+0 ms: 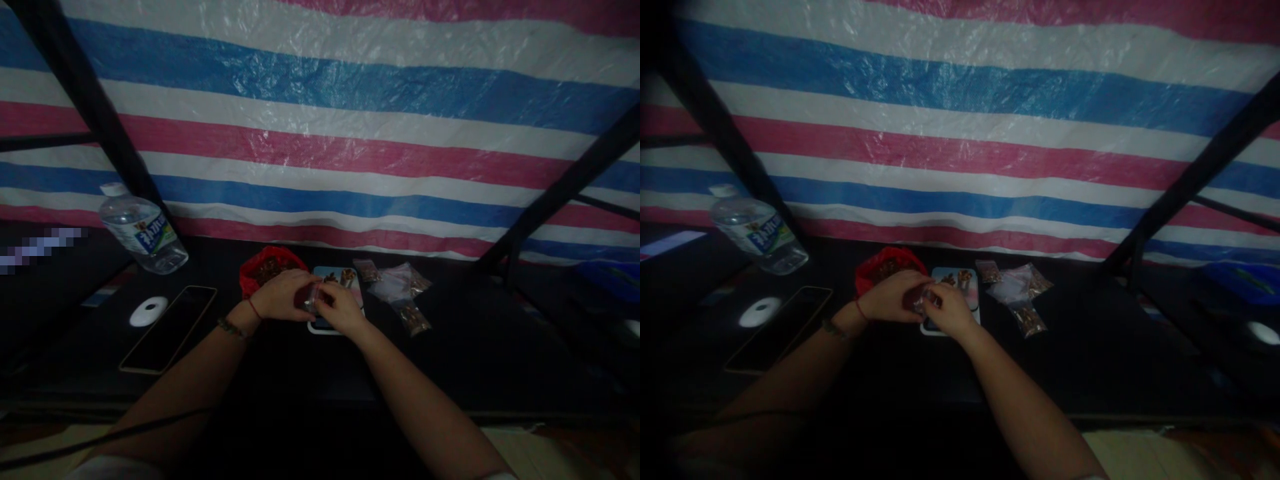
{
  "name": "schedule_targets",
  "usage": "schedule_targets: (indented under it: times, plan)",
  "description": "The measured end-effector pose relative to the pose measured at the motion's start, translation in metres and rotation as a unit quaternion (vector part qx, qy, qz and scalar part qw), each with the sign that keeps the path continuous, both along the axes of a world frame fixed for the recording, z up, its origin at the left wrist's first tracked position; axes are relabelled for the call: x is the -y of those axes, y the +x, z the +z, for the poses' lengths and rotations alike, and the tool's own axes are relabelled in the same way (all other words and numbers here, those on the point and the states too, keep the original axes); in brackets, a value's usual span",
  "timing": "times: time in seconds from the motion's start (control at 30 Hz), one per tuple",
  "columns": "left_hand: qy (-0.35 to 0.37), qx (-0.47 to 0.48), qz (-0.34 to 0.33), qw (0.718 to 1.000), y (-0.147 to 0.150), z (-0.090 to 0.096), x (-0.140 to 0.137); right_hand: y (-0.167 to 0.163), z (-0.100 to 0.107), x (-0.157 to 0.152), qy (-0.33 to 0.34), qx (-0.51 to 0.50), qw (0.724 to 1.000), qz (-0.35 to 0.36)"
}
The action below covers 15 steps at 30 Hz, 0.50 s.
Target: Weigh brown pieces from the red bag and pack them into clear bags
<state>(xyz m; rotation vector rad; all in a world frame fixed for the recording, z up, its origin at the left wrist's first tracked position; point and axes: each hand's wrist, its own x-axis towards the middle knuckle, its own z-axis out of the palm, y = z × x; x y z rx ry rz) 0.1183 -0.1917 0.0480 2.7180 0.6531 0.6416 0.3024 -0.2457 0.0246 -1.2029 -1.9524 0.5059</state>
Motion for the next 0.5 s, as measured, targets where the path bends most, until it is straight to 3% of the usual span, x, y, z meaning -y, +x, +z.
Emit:
schedule_targets:
  times: [0.17,0.33,0.4,0.5]
  plan:
    - [-0.029,0.055,0.012,0.998,0.0,-0.005,-0.001,0.012,0.014,-0.003,0.064,-0.039,0.997,-0.014]
    - [-0.049,0.069,0.084,0.993,0.003,-0.009,-0.004,0.054,0.043,-0.025,0.157,-0.119,0.973,-0.121]
    - [-0.066,0.045,0.123,0.989,0.005,-0.009,-0.004,0.072,0.04,-0.037,0.161,-0.139,0.967,-0.139]
    - [-0.103,-0.006,0.182,0.978,0.008,-0.01,-0.005,0.094,0.015,-0.05,0.125,-0.149,0.971,-0.138]
